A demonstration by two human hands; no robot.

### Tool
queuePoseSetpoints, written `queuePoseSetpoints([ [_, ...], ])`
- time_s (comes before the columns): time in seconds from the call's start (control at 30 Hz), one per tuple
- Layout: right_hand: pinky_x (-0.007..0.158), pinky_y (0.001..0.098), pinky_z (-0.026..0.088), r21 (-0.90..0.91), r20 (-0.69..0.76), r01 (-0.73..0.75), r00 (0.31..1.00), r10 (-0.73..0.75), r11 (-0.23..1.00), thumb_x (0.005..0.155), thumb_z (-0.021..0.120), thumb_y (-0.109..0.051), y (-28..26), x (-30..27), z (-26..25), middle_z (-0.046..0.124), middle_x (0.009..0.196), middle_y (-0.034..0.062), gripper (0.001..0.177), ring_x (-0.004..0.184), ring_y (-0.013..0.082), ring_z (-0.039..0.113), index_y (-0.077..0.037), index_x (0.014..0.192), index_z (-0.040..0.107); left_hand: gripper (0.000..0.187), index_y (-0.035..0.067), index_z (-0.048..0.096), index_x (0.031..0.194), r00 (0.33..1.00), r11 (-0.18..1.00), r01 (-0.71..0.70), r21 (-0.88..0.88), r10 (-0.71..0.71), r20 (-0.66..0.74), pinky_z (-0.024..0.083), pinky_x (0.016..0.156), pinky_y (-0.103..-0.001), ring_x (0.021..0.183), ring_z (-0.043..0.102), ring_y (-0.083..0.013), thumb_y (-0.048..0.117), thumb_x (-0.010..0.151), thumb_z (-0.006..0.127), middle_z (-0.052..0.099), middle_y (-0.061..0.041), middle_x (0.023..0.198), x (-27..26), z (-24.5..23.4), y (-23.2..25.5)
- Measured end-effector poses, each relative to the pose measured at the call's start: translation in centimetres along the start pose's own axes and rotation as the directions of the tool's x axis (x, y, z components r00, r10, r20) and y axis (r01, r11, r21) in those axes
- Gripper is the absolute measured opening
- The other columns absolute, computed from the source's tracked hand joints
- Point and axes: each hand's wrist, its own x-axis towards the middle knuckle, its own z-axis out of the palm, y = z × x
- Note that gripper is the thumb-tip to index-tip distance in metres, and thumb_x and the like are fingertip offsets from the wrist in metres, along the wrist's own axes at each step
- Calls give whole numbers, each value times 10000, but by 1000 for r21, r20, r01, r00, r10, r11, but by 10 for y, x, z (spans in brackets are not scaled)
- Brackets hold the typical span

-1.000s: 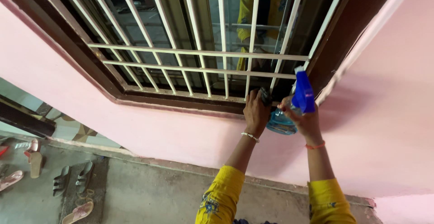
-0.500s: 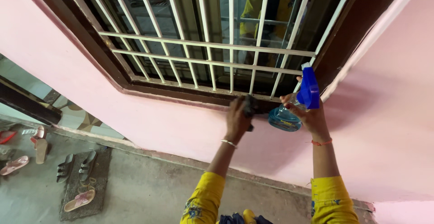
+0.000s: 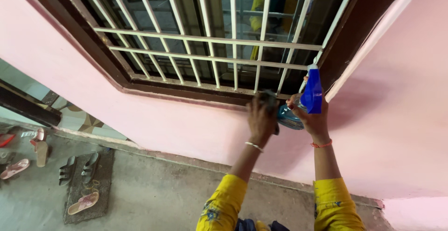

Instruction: The person sprays a cleaning solution onto a window with metal bars and wipes the surface with a cloth. The person repeatedly sprays and wipes different sections of the window frame and glass.

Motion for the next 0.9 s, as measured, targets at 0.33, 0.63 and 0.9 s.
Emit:
queuePoseSetpoints([
  [0.33, 995, 409, 611, 148, -43, 85, 996, -79, 985, 977, 793, -127, 8, -9, -9, 702, 959, 60, 741, 927, 158, 711, -11, 1572, 366, 420, 179, 710, 1200, 992, 998, -40, 42, 44, -114, 591, 823, -455, 1204, 544, -342, 154, 802, 838, 517, -78, 1420, 26, -30, -86],
  [0.63, 909, 433, 641, 251, -230, 108, 972, -49, 962, 950, 817, -153, 41, -35, -28, 669, 1028, 73, 790, 915, 179, 710, -15, 1558, 333, 325, 121, 755, 1171, 930, 973, 204, 104, -160, -330, 549, 859, -528, 1205, 497, -418, 229, 867, 795, 501, -125, 1473, 28, -48, -83],
  [0.9, 979, 426, 600, 263, -155, 85, 987, -45, 961, 992, 785, -81, 27, -50, -13, 656, 947, 65, 740, 945, 188, 694, -3, 1573, 333, 341, 204, 789, 1106, 991, 991, -127, -30, 128, 26, 555, 859, -417, 1143, 543, -320, 73, 795, 739, 609, 3, 1368, 2, 3, -2],
])
